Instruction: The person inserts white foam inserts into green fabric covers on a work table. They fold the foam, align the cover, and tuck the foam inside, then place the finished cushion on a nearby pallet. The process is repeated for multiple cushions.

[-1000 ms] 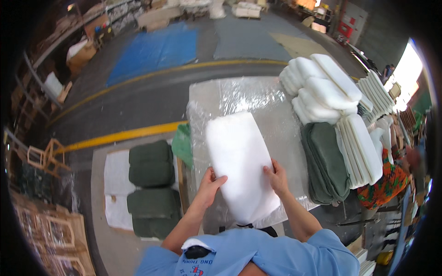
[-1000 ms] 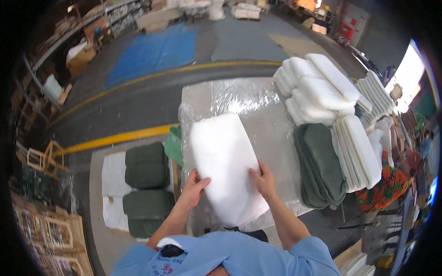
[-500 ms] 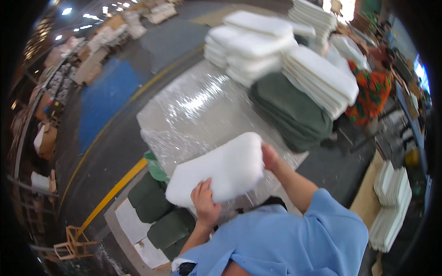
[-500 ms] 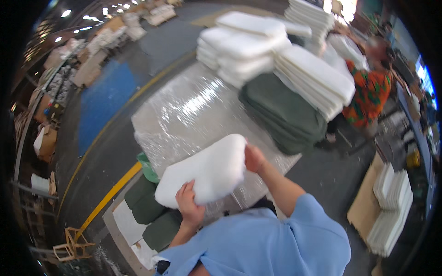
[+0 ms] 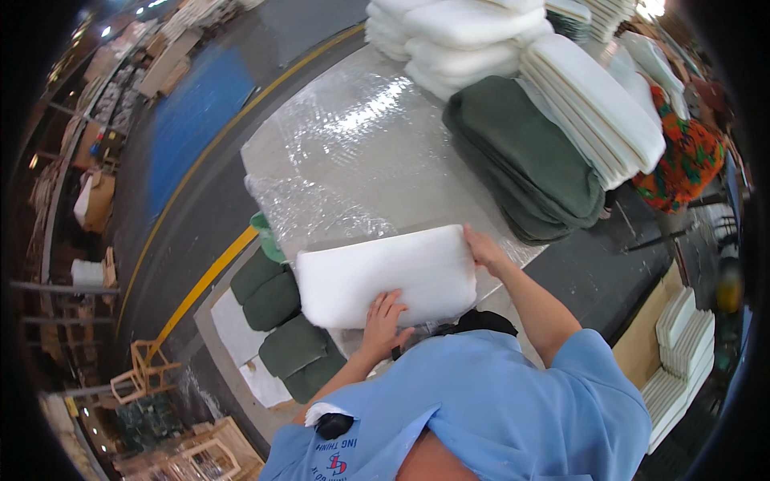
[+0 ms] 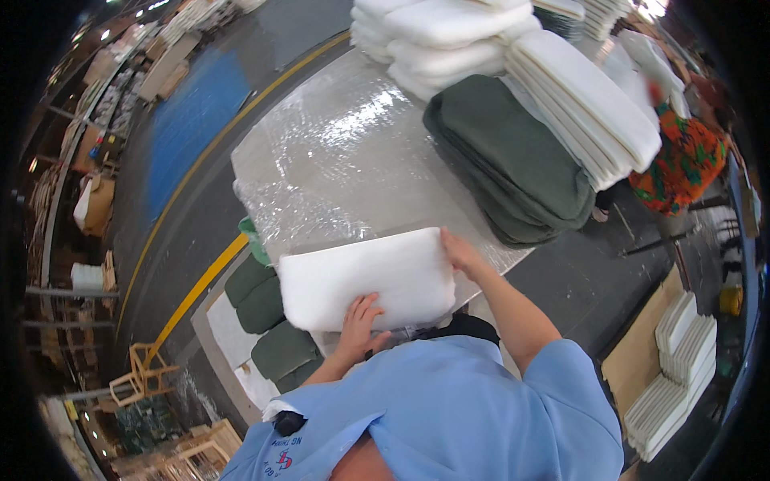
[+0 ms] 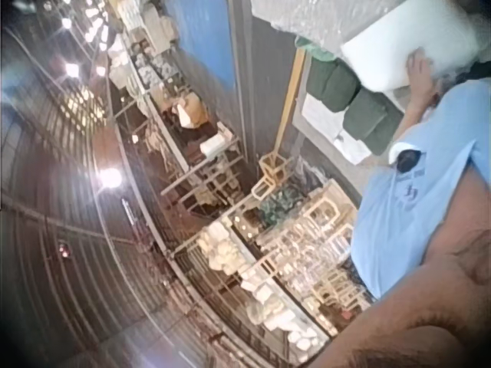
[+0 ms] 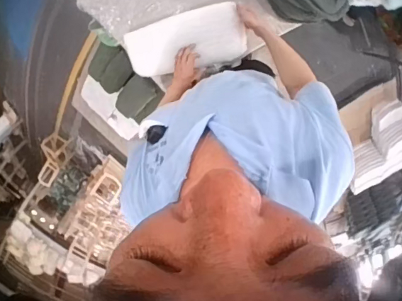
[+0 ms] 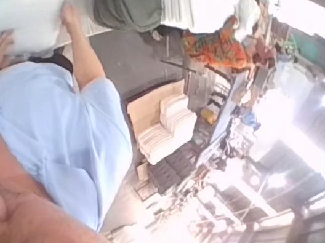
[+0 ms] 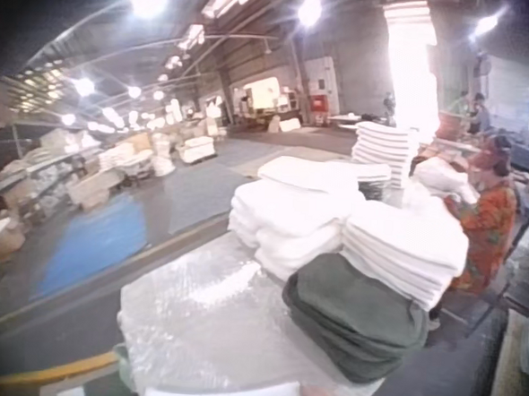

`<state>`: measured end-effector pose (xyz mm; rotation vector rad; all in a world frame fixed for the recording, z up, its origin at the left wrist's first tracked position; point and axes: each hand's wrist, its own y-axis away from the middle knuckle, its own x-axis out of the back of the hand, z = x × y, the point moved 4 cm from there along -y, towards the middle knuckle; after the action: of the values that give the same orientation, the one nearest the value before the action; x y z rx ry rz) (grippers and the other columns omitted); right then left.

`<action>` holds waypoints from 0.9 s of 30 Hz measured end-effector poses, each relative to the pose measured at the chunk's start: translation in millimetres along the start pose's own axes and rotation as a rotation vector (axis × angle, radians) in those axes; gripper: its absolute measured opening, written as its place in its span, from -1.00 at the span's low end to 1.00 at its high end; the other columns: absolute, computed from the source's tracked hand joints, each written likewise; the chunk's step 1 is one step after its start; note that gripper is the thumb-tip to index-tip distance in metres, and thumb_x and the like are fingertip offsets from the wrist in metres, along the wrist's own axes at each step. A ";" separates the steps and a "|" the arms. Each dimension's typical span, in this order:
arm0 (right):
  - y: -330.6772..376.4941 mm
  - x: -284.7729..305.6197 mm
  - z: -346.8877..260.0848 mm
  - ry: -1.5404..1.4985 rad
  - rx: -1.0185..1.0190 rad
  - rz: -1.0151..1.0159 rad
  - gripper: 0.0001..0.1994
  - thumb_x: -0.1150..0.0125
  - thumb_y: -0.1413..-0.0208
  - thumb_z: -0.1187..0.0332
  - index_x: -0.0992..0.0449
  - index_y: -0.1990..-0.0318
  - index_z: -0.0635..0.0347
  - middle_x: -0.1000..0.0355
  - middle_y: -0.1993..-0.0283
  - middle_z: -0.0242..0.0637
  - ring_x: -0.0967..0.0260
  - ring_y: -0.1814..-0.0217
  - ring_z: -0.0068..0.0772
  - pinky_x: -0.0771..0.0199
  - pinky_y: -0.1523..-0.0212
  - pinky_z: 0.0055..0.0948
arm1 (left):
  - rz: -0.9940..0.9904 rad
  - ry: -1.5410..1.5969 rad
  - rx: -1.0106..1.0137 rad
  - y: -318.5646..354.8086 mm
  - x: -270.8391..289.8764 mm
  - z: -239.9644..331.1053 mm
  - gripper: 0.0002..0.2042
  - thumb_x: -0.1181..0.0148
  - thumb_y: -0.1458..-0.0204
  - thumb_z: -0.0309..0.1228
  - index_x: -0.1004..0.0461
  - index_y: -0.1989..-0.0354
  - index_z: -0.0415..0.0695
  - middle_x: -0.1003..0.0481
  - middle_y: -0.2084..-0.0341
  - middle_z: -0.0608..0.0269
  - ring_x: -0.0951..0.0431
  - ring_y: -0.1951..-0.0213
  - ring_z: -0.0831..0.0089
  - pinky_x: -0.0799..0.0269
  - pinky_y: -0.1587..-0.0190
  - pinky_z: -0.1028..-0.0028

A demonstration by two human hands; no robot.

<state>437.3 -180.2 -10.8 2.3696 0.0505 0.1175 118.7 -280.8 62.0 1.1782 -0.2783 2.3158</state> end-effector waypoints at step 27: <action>-20.2 16.6 -180.1 -0.061 0.413 -0.219 -0.41 -0.34 -0.14 0.45 -0.46 -0.38 0.22 -0.54 -0.21 -0.26 -0.49 -0.23 -0.33 -0.41 -0.34 -0.29 | 0.669 1.706 0.765 85.8 5.7 -57.2 -0.49 -0.28 -0.34 -0.45 -0.28 -0.41 0.02 -0.50 -0.25 0.26 -0.56 -0.24 0.17 -0.55 -0.25 0.01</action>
<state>435.8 -39.9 105.0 2.7576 0.3330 -0.0787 30.5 -327.9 36.6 -1.1362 1.0037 3.1248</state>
